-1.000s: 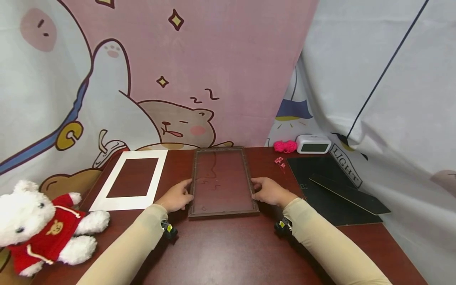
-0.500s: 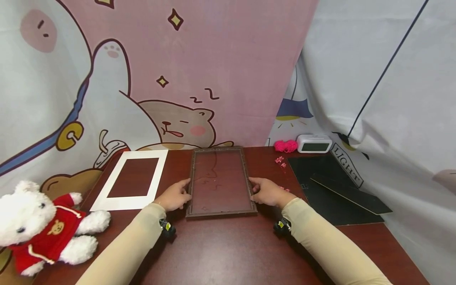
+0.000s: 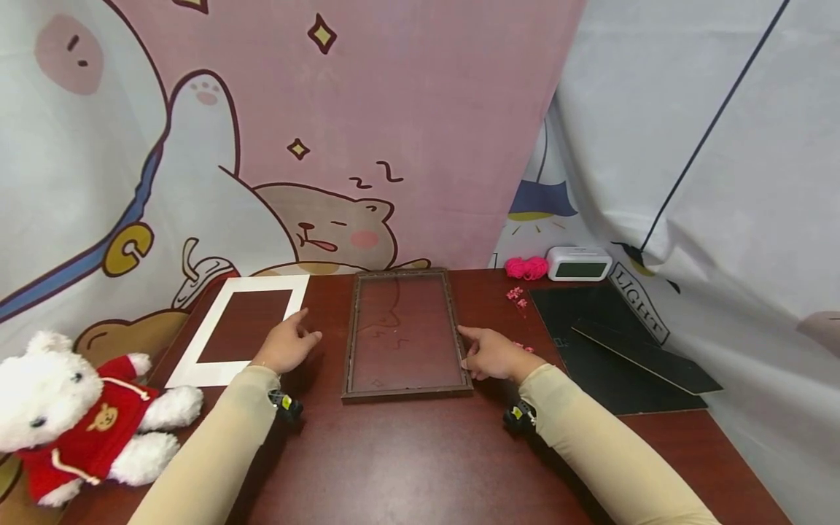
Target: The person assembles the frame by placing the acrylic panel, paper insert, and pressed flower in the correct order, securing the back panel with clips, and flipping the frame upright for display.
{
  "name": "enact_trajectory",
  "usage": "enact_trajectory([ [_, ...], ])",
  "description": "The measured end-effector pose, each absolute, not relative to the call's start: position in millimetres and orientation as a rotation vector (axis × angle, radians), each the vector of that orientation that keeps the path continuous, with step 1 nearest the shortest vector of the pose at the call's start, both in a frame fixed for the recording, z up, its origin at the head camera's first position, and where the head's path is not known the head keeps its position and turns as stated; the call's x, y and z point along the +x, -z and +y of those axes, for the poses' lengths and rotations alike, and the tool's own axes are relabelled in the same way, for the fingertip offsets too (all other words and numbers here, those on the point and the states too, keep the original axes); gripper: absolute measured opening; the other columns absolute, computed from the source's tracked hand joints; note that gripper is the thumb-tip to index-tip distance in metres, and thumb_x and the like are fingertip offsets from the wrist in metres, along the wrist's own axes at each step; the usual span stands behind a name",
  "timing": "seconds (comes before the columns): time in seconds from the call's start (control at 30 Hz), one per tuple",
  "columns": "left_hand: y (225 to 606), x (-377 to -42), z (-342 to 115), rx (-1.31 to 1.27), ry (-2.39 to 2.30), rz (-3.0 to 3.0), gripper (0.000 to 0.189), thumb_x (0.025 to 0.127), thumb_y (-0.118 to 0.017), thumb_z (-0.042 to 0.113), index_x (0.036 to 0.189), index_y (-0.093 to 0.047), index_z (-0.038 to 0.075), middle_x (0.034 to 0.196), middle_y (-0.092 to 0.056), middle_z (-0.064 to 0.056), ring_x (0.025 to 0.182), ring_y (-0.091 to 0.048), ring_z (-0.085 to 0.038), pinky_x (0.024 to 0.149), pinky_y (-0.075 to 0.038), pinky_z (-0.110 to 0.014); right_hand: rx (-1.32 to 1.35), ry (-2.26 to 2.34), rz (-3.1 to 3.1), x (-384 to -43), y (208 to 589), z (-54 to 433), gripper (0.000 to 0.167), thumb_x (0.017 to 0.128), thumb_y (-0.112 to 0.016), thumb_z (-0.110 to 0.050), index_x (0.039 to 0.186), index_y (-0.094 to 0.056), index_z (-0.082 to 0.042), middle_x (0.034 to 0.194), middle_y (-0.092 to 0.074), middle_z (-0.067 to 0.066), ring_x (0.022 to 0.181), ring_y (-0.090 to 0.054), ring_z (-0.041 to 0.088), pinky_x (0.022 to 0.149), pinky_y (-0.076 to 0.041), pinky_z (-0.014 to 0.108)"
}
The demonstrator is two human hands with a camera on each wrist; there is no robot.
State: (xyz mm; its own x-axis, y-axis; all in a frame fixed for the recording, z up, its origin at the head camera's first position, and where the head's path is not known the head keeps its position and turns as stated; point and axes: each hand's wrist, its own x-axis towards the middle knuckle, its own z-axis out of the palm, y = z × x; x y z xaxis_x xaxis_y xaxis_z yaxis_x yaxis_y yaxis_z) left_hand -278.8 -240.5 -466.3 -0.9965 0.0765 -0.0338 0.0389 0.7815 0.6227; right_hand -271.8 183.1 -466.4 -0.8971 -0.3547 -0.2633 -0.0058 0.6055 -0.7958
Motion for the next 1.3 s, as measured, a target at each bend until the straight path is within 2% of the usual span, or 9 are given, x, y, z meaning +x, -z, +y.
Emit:
enact_trajectory([
  [0.1, 468.1, -277.6, -258.1, -0.047, -0.958, 2.939, 0.074, 0.103, -0.061, 0.025, 0.159, -0.029, -0.012, 0.123, -0.064, -0.032, 0.11, -0.065, -0.043, 0.096, -0.052, -0.058, -0.293, 1.202, 2.434, -271.3, 467.0, 184.3, 0.079, 0.094, -0.073, 0.0, 0.164, -0.035, -0.003, 0.092, -0.059, 0.015, 0.072, -0.069, 0.021, 0.069, -0.062, 0.038],
  [0.2, 474.0, -275.7, -270.7, -0.154, -0.882, 2.947, 0.078, 0.101, -0.064, 0.024, 0.157, -0.028, -0.017, 0.143, -0.05, -0.042, 0.132, -0.053, -0.055, 0.109, -0.043, -0.066, -0.294, 1.206, 2.431, -271.3, 468.3, 185.1, 0.079, 0.094, -0.073, -0.001, 0.164, -0.035, -0.004, 0.093, -0.06, 0.016, 0.073, -0.069, 0.022, 0.07, -0.063, 0.039],
  [0.3, 480.8, -274.7, -276.0, -0.22, -0.814, 2.945, 0.084, 0.098, -0.069, 0.025, 0.156, -0.027, -0.018, 0.15, -0.041, -0.045, 0.138, -0.044, -0.06, 0.113, -0.038, -0.068, -0.301, 1.21, 2.431, -271.4, 469.2, 185.5, 0.079, 0.094, -0.072, 0.0, 0.164, -0.035, -0.004, 0.092, -0.061, 0.016, 0.072, -0.069, 0.022, 0.07, -0.063, 0.039],
  [0.4, 484.7, -274.1, -274.9, -0.251, -0.736, 2.971, 0.085, 0.094, -0.072, 0.022, 0.155, -0.029, -0.019, 0.144, -0.044, -0.047, 0.132, -0.049, -0.061, 0.108, -0.042, -0.07, -0.308, 1.211, 2.43, -271.5, 469.5, 185.5, 0.078, 0.094, -0.069, 0.001, 0.164, -0.035, -0.003, 0.091, -0.062, 0.016, 0.071, -0.068, 0.022, 0.07, -0.063, 0.038],
  [0.6, 481.4, -271.9, -267.1, -0.318, -0.724, 2.991, 0.077, 0.089, -0.067, 0.01, 0.152, -0.033, -0.018, 0.132, -0.053, -0.046, 0.12, -0.059, -0.059, 0.098, -0.05, -0.069, -0.305, 1.208, 2.423, -271.4, 470.2, 185.6, 0.077, 0.095, -0.067, 0.001, 0.165, -0.034, -0.004, 0.091, -0.064, 0.015, 0.072, -0.068, 0.022, 0.07, -0.062, 0.038],
  [0.83, 474.0, -268.0, -266.0, -0.367, -0.805, 2.976, 0.062, 0.088, -0.072, 0.016, 0.131, -0.046, -0.019, 0.112, -0.062, -0.041, 0.101, -0.066, -0.054, 0.086, -0.054, -0.064, -0.292, 1.218, 2.423, -272.8, 470.9, 185.6, 0.077, 0.096, -0.069, -0.001, 0.165, -0.034, -0.005, 0.091, -0.063, 0.014, 0.072, -0.067, 0.022, 0.07, -0.062, 0.037],
  [1.03, 473.5, -269.2, -270.1, -0.367, -0.711, 2.96, 0.057, 0.089, -0.07, 0.026, 0.128, -0.054, -0.013, 0.111, -0.067, -0.034, 0.105, -0.065, -0.054, 0.094, -0.04, -0.073, -0.292, 1.229, 2.426, -272.6, 470.6, 185.3, 0.077, 0.096, -0.069, 0.001, 0.164, -0.034, -0.003, 0.09, -0.061, 0.014, 0.071, -0.067, 0.022, 0.069, -0.062, 0.037],
  [1.17, 469.3, -267.3, -269.3, -0.3, -0.658, 2.976, 0.045, 0.092, -0.065, 0.029, 0.117, -0.062, -0.009, 0.096, -0.07, -0.024, 0.1, -0.066, -0.048, 0.101, -0.029, -0.081, -0.295, 1.223, 2.436, -272.1, 470.4, 184.9, 0.077, 0.096, -0.07, 0.001, 0.164, -0.035, -0.003, 0.089, -0.062, 0.014, 0.07, -0.066, 0.021, 0.068, -0.061, 0.036],
  [1.3, 462.2, -263.0, -264.6, -0.227, -0.703, 3.002, 0.037, 0.092, -0.062, 0.027, 0.109, -0.065, -0.006, 0.083, -0.07, -0.018, 0.077, -0.07, -0.034, 0.098, -0.042, -0.072, -0.305, 1.207, 2.457, -271.9, 469.7, 184.9, 0.076, 0.095, -0.071, -0.001, 0.163, -0.036, -0.002, 0.088, -0.062, 0.012, 0.07, -0.066, 0.02, 0.066, -0.059, 0.034],
])
